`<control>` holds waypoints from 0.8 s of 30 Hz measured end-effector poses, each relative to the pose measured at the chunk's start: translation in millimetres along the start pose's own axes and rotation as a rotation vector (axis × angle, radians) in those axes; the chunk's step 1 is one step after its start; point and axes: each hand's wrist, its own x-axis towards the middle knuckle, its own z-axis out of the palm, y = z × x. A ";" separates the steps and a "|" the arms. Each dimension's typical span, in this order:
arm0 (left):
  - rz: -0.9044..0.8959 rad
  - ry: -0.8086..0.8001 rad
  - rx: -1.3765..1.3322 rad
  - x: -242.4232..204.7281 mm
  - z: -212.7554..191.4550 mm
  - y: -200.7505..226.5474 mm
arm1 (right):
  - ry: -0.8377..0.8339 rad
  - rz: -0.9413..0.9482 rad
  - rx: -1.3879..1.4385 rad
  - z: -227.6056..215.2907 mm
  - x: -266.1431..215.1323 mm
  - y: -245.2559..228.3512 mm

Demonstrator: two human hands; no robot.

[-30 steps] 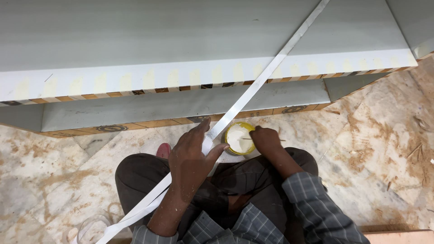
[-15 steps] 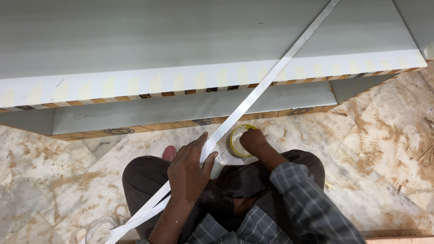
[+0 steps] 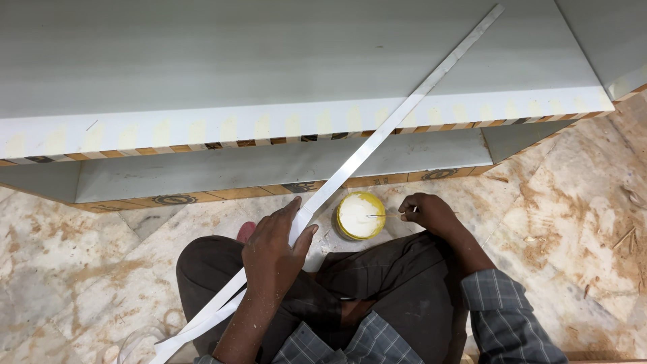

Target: The person sits on the floor and applies a white adhesive from a small container onto a long white plastic trim strip using a small wooden stick. They repeatedly dip the stick into the container and spread the adhesive along the length of the strip.

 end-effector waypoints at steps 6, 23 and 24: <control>0.019 0.000 0.006 0.2 0.3 2.0 | -0.024 0.087 0.320 3.2 -9.9 10.3; 0.007 0.007 0.030 3.3 -0.8 3.1 | -0.051 0.013 0.539 -0.6 -6.9 17.5; 0.008 0.008 0.027 3.4 -0.9 3.2 | -0.052 0.015 0.522 0.3 -6.5 18.0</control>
